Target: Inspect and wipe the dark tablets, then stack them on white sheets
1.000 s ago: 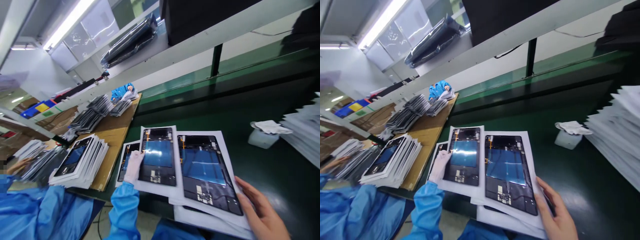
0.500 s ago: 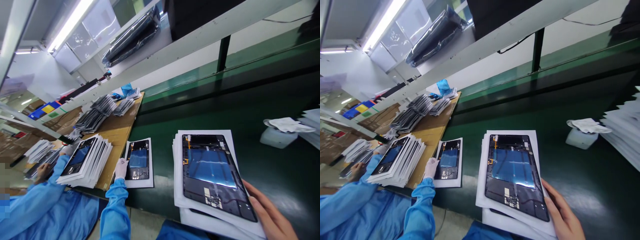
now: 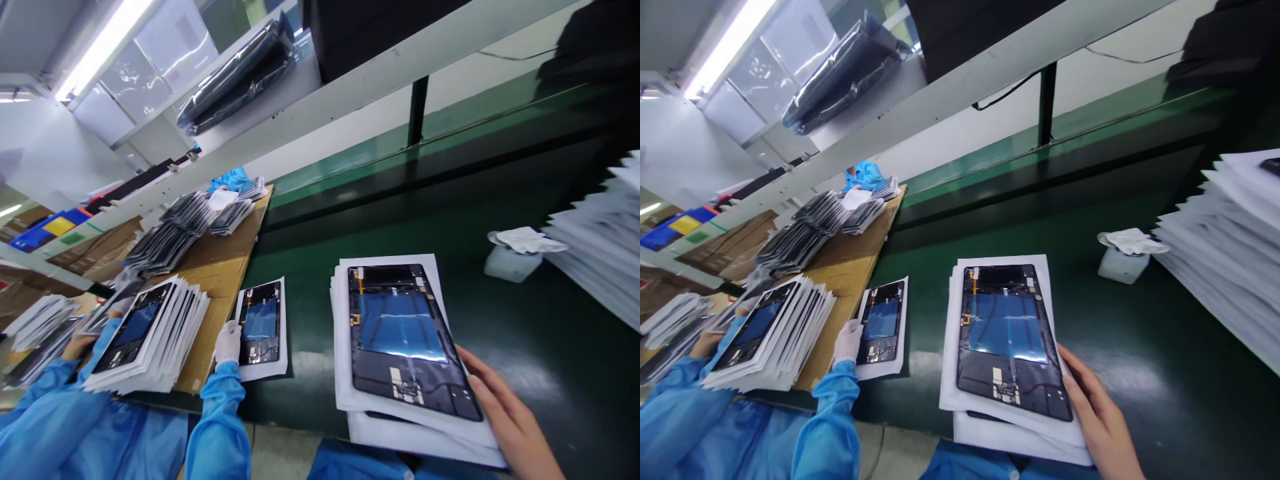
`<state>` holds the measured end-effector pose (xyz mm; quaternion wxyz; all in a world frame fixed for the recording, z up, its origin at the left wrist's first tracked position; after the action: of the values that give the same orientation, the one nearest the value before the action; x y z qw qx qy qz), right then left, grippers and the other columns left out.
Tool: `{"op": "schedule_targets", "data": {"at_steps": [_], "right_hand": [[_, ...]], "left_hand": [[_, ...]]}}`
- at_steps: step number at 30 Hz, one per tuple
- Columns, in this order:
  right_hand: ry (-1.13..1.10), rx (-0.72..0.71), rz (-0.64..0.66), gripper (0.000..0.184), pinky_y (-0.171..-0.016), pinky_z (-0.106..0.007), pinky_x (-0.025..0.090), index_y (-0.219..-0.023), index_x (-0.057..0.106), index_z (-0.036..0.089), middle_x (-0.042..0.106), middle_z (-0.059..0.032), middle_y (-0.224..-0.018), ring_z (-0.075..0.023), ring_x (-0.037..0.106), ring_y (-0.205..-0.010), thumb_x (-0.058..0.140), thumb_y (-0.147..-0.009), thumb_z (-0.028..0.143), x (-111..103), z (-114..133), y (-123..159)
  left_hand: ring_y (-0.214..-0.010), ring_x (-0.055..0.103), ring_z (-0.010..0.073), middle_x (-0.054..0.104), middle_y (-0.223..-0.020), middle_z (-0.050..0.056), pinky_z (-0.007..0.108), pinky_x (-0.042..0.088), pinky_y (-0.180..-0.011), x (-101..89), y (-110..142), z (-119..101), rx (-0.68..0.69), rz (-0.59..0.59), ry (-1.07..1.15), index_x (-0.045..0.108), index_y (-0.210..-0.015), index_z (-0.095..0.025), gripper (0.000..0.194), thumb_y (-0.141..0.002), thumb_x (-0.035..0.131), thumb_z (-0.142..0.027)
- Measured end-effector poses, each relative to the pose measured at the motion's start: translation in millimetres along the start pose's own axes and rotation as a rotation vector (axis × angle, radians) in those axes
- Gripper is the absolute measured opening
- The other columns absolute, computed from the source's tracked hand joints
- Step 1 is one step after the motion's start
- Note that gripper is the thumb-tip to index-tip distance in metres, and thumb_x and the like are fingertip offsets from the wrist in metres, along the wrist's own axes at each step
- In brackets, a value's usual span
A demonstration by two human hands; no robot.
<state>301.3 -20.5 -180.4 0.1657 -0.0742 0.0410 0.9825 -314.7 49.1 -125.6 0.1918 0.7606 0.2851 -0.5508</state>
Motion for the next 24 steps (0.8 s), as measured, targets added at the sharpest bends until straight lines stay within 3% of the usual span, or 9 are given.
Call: {"op": "schedule_targets", "data": {"at_steps": [3, 5, 8, 10, 12, 14, 19, 24], "right_hand": [[-0.095, 0.044, 0.046, 0.059, -0.115, -0.043, 0.03, -0.12, 0.064, 0.028, 0.058, -0.0045, -0.132, -0.0308, 0.045, -0.131, 0.053, -0.08, 0.069, 7.2, 1.0, 1.4], [-0.131, 0.035, 0.056, 0.057, -0.116, -0.04, 0.029, -0.123, 0.062, 0.028, 0.056, -0.0049, -0.135, -0.0285, 0.045, -0.131, 0.052, -0.083, 0.067, 9.5, 1.8, 2.6], [-0.147, 0.002, 0.052, 0.055, -0.115, -0.042, 0.03, -0.125, 0.061, 0.026, 0.055, -0.0066, -0.136, -0.0284, 0.046, -0.131, 0.049, -0.087, 0.064, 10.0, 3.1, 3.6], [-0.14, -0.026, 0.049, 0.056, -0.114, -0.045, 0.031, -0.125, 0.061, 0.024, 0.055, -0.0074, -0.135, -0.0291, 0.046, -0.13, 0.049, -0.087, 0.064, 9.4, 4.9, 3.3], [-0.133, -0.05, 0.058, 0.056, -0.114, -0.046, 0.031, -0.126, 0.061, 0.024, 0.056, -0.0072, -0.135, -0.0287, 0.047, -0.13, 0.05, -0.087, 0.063, 9.9, 6.9, 2.5], [-0.14, -0.065, 0.064, 0.055, -0.114, -0.046, 0.032, -0.126, 0.061, 0.024, 0.055, -0.007, -0.136, -0.0277, 0.047, -0.13, 0.05, -0.088, 0.062, 10.3, 8.3, 1.9], [-0.162, -0.081, 0.081, 0.053, -0.114, -0.044, 0.031, -0.128, 0.059, 0.023, 0.053, -0.0076, -0.138, -0.0267, 0.045, -0.131, 0.052, -0.09, 0.058, 12.7, 8.4, 1.5], [-0.149, -0.12, 0.111, 0.052, -0.114, -0.044, 0.031, -0.131, 0.056, 0.024, 0.051, -0.0084, -0.139, -0.026, 0.046, -0.13, 0.052, -0.09, 0.055, 14.6, 6.1, 0.6]], "left_hand": [[-0.119, 0.055, 0.0309, 0.06, -0.127, 0.017, 0.038, 0.039, -0.102, -23.4, 14.0, -35.1, 0.035, -0.069, -0.061, 0.058, -0.127, -0.013, 0.044, -0.087, 0.055, -0.03], [-0.116, 0.056, 0.0313, 0.059, -0.128, 0.015, 0.041, 0.04, -0.1, -34.3, 45.2, -81.6, 0.138, -0.125, -0.061, 0.06, -0.126, -0.018, 0.042, -0.089, 0.053, -0.037], [-0.095, 0.062, 0.0217, 0.067, -0.107, 0.007, 0.03, 0.045, -0.084, -17.3, 122.3, -176.4, 0.484, 0.014, -0.019, 0.07, -0.103, -0.025, 0.028, -0.093, 0.045, -0.03], [-0.089, 0.062, 0.0196, 0.068, -0.097, 0.006, 0.028, 0.045, -0.08, 0.2, 178.3, -231.9, 0.714, 0.127, -0.022, 0.072, -0.094, -0.027, 0.026, -0.092, 0.046, -0.027], [-0.087, 0.063, 0.0199, 0.068, -0.093, 0.005, 0.028, 0.044, -0.078, 11.0, 211.7, -263.6, 0.768, 0.186, -0.029, 0.073, -0.094, -0.028, 0.022, -0.091, 0.051, -0.032], [-0.088, 0.064, 0.0215, 0.068, -0.094, 0.005, 0.029, 0.044, -0.077, 17.0, 220.3, -275.3, 0.691, 0.24, -0.031, 0.073, -0.098, -0.028, 0.024, -0.089, 0.053, -0.038], [-0.097, 0.064, 0.0217, 0.07, -0.101, 0.004, 0.028, 0.043, -0.085, 23.1, 213.5, -271.9, 0.482, 0.49, 0.173, 0.071, -0.102, -0.025, 0.03, -0.084, 0.056, -0.044], [-0.085, 0.064, 0.019, 0.068, -0.083, 0.0, 0.028, 0.044, -0.08, 23.9, 210.0, -266.9, 0.468, 0.499, 0.254, 0.068, -0.106, -0.024, 0.032, -0.082, 0.058, -0.042]]}}
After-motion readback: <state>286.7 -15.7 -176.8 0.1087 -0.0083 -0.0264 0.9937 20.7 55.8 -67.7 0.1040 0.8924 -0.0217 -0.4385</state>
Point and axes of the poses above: each hand's wrist, its own y-axis away from the middle knuckle, its own x-axis out of the palm, z = x × y, the point moved 9 cm from there along -y, towards the middle knuckle
